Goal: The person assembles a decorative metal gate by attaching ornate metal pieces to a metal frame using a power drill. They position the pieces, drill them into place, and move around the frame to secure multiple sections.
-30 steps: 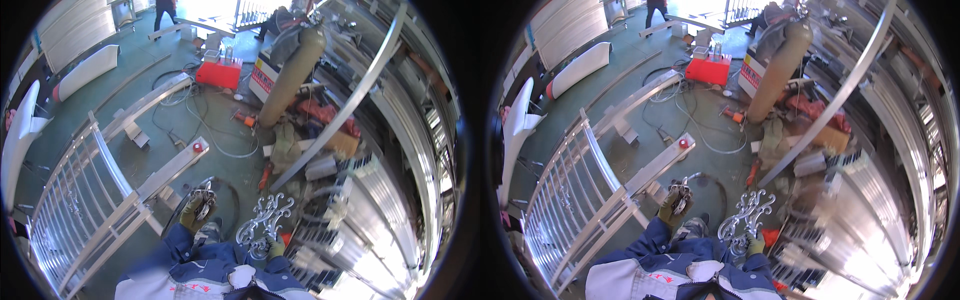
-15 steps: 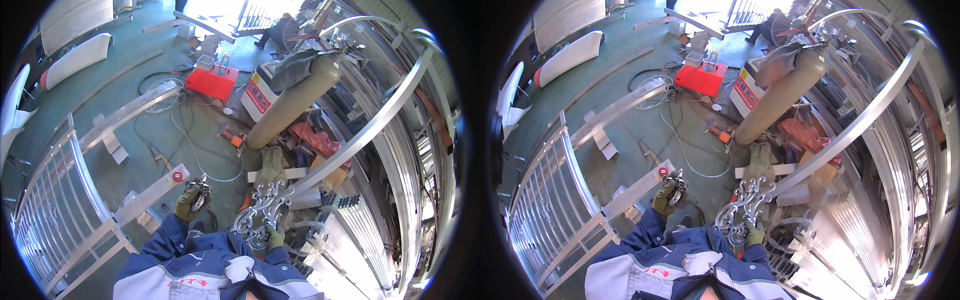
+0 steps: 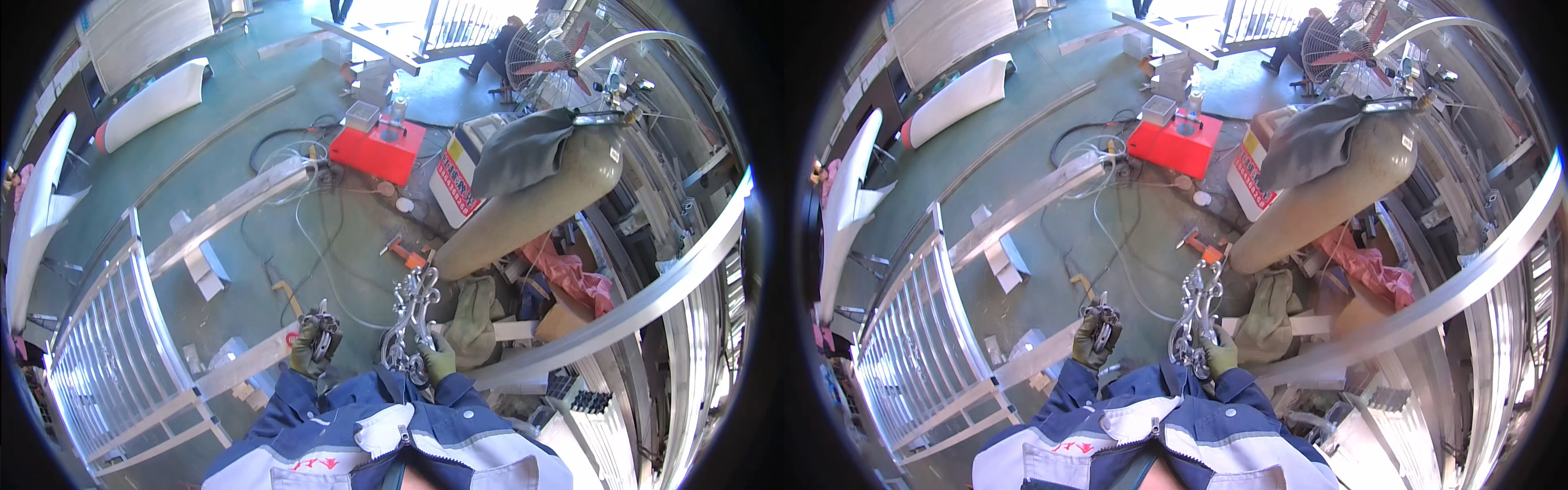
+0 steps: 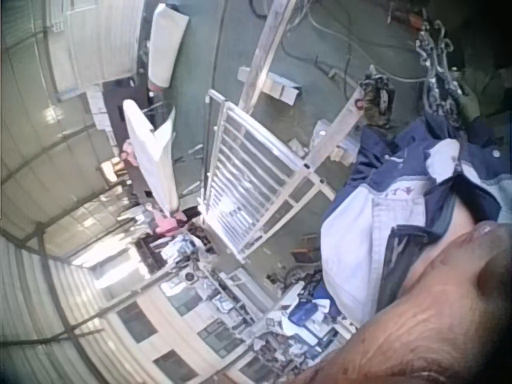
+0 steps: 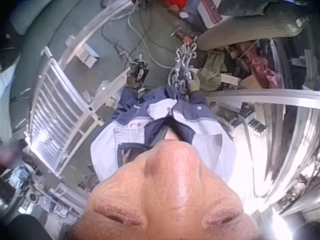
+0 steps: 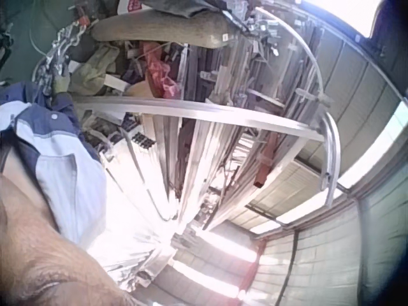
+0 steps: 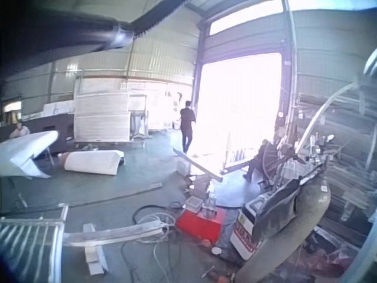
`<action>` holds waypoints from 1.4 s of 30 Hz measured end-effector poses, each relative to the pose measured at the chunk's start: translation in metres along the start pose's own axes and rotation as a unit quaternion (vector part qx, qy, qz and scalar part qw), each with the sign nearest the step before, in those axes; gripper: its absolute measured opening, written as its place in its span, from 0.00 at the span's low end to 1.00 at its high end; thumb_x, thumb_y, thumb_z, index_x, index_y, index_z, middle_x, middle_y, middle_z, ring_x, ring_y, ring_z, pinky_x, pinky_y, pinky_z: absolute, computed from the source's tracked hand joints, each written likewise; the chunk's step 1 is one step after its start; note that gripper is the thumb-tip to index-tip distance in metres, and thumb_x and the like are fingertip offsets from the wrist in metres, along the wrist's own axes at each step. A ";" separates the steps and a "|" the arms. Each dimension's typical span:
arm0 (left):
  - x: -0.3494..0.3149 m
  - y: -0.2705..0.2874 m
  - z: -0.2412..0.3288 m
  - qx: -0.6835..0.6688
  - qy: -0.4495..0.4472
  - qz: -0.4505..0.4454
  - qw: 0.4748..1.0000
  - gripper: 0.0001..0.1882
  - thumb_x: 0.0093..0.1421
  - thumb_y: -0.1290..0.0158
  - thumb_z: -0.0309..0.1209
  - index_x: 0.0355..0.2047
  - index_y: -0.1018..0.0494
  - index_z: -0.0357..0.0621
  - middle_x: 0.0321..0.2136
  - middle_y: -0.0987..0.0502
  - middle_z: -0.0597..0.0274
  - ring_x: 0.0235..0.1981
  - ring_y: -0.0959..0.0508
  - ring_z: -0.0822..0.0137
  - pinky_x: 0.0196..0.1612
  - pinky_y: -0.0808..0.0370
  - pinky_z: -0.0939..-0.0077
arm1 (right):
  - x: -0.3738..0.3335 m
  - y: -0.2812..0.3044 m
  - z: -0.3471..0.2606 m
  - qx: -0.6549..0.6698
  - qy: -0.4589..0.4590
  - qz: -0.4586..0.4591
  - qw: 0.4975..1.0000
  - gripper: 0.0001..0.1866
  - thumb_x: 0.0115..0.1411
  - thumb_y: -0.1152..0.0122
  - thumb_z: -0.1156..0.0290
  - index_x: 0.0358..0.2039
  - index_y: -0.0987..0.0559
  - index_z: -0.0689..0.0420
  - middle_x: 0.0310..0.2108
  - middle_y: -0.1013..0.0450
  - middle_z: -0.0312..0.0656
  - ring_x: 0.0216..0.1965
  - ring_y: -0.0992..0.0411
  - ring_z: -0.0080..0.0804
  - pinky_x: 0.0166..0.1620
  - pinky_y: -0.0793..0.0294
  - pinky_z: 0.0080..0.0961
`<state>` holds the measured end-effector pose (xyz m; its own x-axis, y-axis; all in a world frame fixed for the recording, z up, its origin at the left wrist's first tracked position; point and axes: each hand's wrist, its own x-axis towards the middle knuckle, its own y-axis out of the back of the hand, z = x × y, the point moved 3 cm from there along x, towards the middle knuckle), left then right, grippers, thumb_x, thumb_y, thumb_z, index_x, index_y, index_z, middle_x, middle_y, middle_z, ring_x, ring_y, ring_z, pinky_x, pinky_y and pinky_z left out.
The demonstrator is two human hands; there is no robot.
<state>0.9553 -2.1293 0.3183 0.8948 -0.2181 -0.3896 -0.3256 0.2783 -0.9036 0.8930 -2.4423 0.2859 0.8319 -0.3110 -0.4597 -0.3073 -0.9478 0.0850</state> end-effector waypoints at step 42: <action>0.570 -0.179 0.146 -0.019 0.114 0.056 0.992 0.18 0.70 0.45 0.30 0.60 0.27 0.48 0.48 0.22 0.56 0.54 0.21 0.54 0.50 0.13 0.46 | 0.524 -0.108 -0.286 0.110 -0.054 0.220 0.968 0.21 0.61 0.29 0.69 0.53 0.20 0.62 0.31 0.24 0.33 0.22 0.33 0.16 0.23 0.33 0.20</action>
<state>1.5686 -2.1671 0.2842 0.7614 -0.3948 -0.5142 -0.4347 0.2774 -0.8568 1.4938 -2.5232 0.2886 0.5480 -0.6604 -0.5134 -0.7221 -0.6833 0.1081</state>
